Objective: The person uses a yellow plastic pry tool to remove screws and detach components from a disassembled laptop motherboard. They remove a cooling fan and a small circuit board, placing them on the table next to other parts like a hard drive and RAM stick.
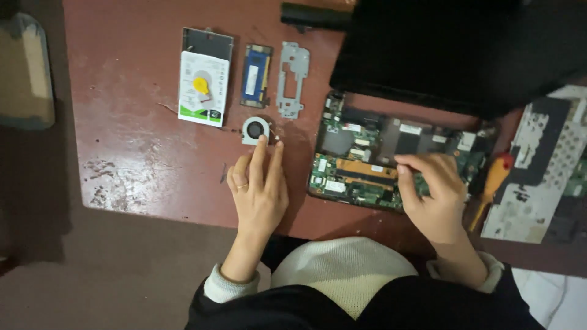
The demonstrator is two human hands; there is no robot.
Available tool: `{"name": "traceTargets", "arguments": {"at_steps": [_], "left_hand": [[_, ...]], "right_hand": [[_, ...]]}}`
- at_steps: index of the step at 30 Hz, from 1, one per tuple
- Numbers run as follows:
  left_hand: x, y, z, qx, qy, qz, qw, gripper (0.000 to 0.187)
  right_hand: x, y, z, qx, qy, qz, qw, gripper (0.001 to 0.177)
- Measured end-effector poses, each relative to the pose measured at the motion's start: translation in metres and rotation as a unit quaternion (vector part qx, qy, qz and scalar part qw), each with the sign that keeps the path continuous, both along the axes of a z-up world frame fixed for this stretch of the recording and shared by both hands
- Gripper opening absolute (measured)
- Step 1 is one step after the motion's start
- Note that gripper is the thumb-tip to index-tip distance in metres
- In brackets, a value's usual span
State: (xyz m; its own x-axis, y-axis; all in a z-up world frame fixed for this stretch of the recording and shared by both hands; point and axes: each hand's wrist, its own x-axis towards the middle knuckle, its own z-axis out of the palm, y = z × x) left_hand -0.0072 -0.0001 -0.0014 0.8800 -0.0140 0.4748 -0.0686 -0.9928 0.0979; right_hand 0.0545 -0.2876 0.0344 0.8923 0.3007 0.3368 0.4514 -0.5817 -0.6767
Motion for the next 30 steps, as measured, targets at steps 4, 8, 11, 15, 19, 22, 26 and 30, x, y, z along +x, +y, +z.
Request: {"name": "traceTargets", "arguments": {"at_steps": [4, 8, 11, 15, 19, 22, 26, 30], "left_hand": [[-0.001, -0.020, 0.009, -0.060, 0.001, -0.032, 0.998, 0.036], [-0.002, -0.039, 0.011, -0.193, 0.047, -0.087, 0.976, 0.034], [-0.002, -0.040, 0.010, -0.232, 0.076, -0.116, 0.963, 0.033], [-0.002, -0.036, 0.013, -0.237, 0.121, -0.137, 0.954, 0.038], [-0.001, -0.037, 0.016, -0.243, 0.138, -0.143, 0.949, 0.040], [-0.002, -0.039, 0.016, -0.260, 0.154, -0.145, 0.942, 0.038], [-0.003, -0.043, 0.017, -0.260, 0.145, -0.134, 0.945, 0.036], [-0.003, -0.039, 0.021, -0.251, 0.146, -0.111, 0.950, 0.050]], "right_hand": [[-0.014, 0.001, -0.016, 0.001, 0.024, 0.005, 1.000, 0.017], [-0.025, 0.011, -0.030, -0.005, 0.044, 0.058, 0.997, 0.015], [-0.028, 0.021, -0.029, -0.032, 0.039, 0.076, 0.996, 0.017], [-0.027, 0.032, -0.031, -0.049, -0.009, 0.079, 0.996, 0.021], [-0.028, 0.038, -0.032, -0.073, -0.035, 0.075, 0.994, 0.024], [-0.032, 0.036, -0.042, -0.111, -0.033, 0.071, 0.991, 0.031], [-0.032, 0.037, -0.042, -0.127, -0.051, 0.074, 0.988, 0.033], [-0.032, 0.035, -0.051, -0.110, -0.046, 0.074, 0.990, 0.035]]}}
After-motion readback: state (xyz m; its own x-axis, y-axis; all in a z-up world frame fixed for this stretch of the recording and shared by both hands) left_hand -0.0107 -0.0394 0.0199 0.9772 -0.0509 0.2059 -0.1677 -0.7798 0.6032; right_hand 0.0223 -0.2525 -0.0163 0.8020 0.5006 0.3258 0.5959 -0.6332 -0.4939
